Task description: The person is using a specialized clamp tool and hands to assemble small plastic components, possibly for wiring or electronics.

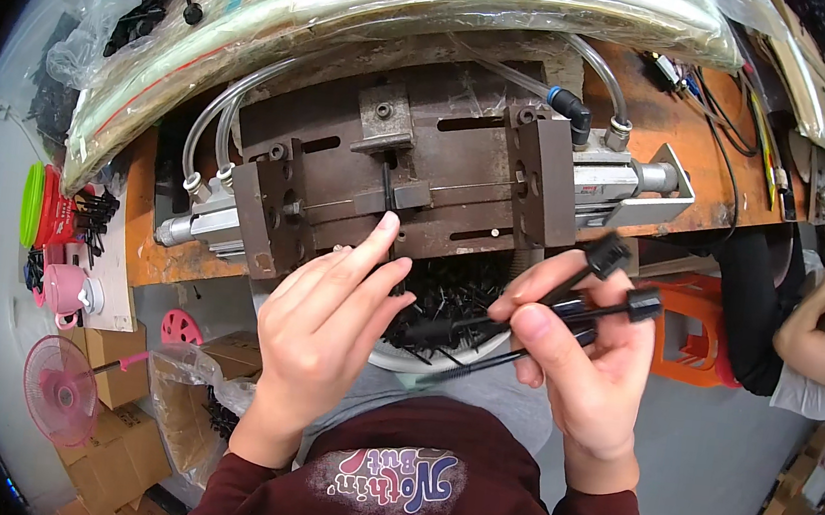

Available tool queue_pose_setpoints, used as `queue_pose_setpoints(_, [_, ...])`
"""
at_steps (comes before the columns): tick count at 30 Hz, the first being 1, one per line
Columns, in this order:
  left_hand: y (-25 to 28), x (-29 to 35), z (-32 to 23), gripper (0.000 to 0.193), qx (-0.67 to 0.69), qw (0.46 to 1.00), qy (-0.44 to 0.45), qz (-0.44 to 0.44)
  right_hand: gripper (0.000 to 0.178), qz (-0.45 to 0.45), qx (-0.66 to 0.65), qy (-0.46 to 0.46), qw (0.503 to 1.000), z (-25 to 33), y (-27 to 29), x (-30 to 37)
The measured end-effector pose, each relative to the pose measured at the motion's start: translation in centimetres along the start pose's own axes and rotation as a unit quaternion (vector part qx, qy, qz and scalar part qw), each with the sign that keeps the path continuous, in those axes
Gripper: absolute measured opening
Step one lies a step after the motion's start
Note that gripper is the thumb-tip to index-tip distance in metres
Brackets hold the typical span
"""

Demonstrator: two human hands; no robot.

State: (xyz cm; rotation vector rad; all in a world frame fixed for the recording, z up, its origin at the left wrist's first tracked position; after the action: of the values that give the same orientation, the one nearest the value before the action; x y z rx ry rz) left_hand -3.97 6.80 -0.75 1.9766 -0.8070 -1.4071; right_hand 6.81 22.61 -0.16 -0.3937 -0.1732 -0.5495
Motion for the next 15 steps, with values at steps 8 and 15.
queue_pose_setpoints(8, [-0.3,-0.7,0.1,0.025,-0.039,0.999,0.009,0.014,0.020,-0.157,0.366,0.348,0.849,2.5,0.8,3.1])
queue_pose_setpoints(15, [-0.3,-0.5,0.3,0.029,-0.019,0.999,0.025,0.024,0.041,-0.134,0.514,0.491,0.691,2.1,-1.8,3.9])
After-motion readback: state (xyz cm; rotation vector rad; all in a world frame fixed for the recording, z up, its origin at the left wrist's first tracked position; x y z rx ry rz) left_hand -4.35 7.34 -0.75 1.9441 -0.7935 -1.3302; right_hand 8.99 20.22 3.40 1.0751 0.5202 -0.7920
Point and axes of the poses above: each hand's wrist, its own x-axis away from the middle knuckle, its own y-axis out of the back of the hand, z = x × y, the point moved 5 cm from there along -x, towards the middle knuckle, and after that the axes turned 12 degrees about -y, right-handed, at the moved point
